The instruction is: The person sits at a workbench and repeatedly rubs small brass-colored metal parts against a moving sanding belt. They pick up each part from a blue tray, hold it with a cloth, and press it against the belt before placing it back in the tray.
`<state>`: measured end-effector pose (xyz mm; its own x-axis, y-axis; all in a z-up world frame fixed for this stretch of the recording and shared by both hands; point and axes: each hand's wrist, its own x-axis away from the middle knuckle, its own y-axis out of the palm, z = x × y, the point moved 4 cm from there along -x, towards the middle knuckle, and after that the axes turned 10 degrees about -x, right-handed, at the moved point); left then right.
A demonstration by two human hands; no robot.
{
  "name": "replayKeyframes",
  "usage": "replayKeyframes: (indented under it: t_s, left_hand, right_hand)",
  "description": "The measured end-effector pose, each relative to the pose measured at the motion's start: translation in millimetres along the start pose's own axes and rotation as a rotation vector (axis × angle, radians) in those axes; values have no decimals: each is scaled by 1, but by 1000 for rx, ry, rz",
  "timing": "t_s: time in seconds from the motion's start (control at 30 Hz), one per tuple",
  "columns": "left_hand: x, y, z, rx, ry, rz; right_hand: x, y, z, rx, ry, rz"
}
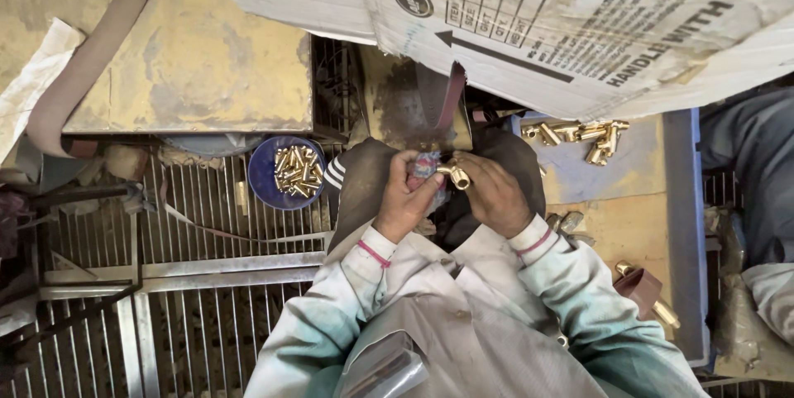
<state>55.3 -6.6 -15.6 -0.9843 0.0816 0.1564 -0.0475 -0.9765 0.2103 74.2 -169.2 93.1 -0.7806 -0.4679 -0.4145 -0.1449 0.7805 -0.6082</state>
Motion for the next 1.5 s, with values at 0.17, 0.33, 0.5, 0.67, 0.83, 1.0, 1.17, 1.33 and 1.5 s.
replayKeyframes:
  t_s: [0.17, 0.33, 0.5, 0.67, 0.83, 1.0, 1.17, 1.33, 1.5]
  left_hand:
    - [-13, 1, -11, 38, -68, -8]
    - [-37, -4, -24, 66, -145, 26]
    - [-57, -9, -24, 48, -93, 64]
    - [-67, -7, -21, 63, -123, 93]
    - [-64, -9, -26, 39, -175, 105]
    - [-69, -6, -35, 189, -176, 96]
    - [-68, -7, -38, 154, -193, 103]
    - [-55, -3, -12, 110, -169, 80]
    - [-6, 2, 18, -178, 107, 29]
  right_hand:
    - [-5, 11, 23, 0, 44, 1]
    - [-9, 24, 55, -51, 172, -44]
    - [-16, 33, 82, -108, 299, -72]
    - [-20, 41, 99, -194, 443, -75]
    - [-11, 51, 113, -436, 490, -37]
    - [-3, 65, 138, -762, 728, 4]
    - [4, 69, 151, -1090, 1068, 76]
    - [9, 60, 117, -1256, 1189, 168]
    - [28, 32, 53, -1111, 711, 158]
